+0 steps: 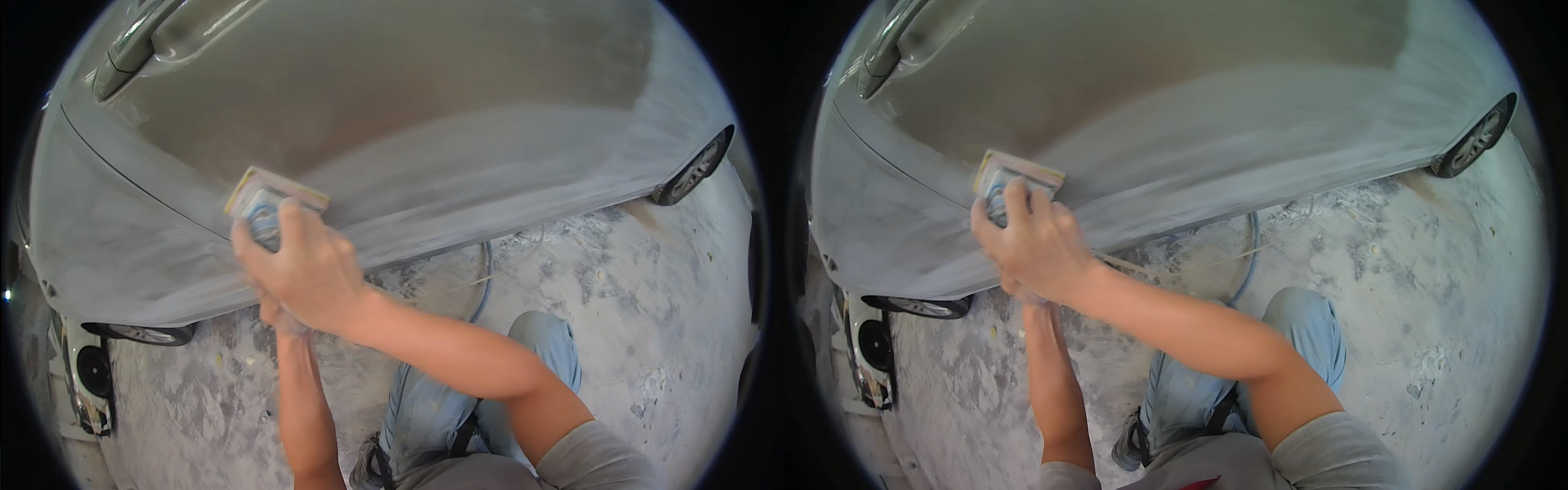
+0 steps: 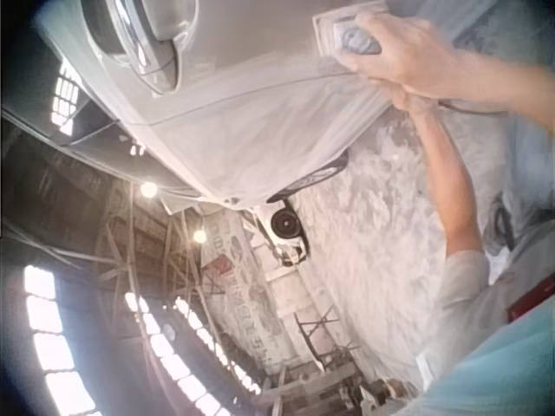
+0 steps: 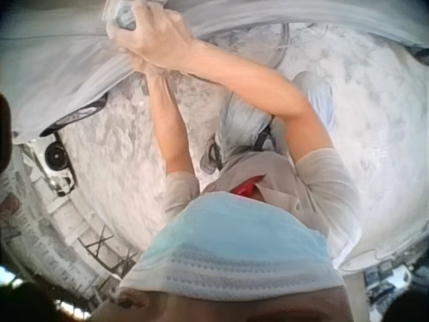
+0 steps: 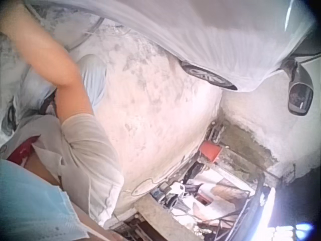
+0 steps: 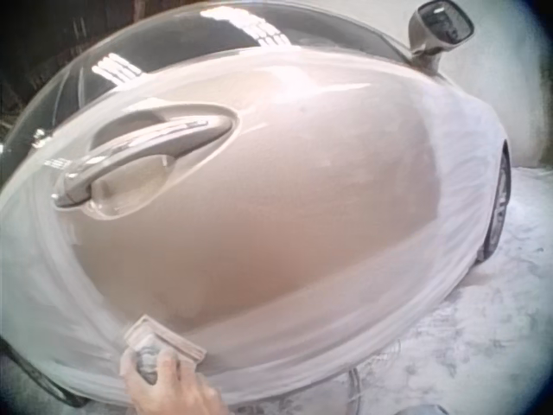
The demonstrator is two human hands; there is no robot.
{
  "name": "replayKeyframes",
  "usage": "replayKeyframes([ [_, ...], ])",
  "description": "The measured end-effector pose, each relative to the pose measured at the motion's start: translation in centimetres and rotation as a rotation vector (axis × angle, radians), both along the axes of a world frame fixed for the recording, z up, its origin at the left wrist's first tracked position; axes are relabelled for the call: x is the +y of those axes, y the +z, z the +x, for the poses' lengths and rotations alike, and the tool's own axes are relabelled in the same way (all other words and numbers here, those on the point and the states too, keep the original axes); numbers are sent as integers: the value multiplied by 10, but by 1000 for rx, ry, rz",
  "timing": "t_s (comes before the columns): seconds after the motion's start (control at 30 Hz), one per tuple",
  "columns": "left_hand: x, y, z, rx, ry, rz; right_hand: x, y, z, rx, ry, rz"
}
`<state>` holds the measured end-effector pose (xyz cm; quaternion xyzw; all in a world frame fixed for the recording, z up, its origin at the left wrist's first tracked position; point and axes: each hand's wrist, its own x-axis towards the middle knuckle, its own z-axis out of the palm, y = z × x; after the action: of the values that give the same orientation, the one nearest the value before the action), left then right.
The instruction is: The person uses a handheld electric sander to sand the side of a silver car door. They move the sander along the lower edge, around the door handle, and across the main panel, occasionally using the other hand to steady the door.
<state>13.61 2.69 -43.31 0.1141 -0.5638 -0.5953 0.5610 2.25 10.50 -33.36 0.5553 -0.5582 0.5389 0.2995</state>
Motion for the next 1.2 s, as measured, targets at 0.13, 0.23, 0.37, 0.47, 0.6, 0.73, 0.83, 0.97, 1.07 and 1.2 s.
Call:
replayKeyframes([
  [0.13,37,35,-49,-116,-68,-68,27,4,-42,-47,-23,-37],
  [0.23,57,52,-85,-147,-192,-92,46,9,-75,-63,-51,-90],
  [0.37,77,60,-131,-136,-343,-112,80,9,-116,-177,-105,-52],
  [0.47,93,59,-172,-145,-363,-70,102,8,-152,-218,-145,-113],
  [0.6,114,63,-235,-218,-575,-197,138,5,-210,-248,-218,-181],
  [0.73,150,75,-300,-264,-501,-169,175,-1,-263,-307,-311,-152],
  [0.83,185,85,-348,-321,-432,-214,198,-4,-304,-330,-370,-183],
  [0.97,219,93,-399,-448,-429,-270,227,-10,-349,-384,-438,-206],
  [1.07,236,95,-432,-576,-384,-340,243,-15,-377,-371,-536,-221],
  [1.2,247,95,-451,-703,-328,-375,251,-17,-392,-401,-588,-196],
])
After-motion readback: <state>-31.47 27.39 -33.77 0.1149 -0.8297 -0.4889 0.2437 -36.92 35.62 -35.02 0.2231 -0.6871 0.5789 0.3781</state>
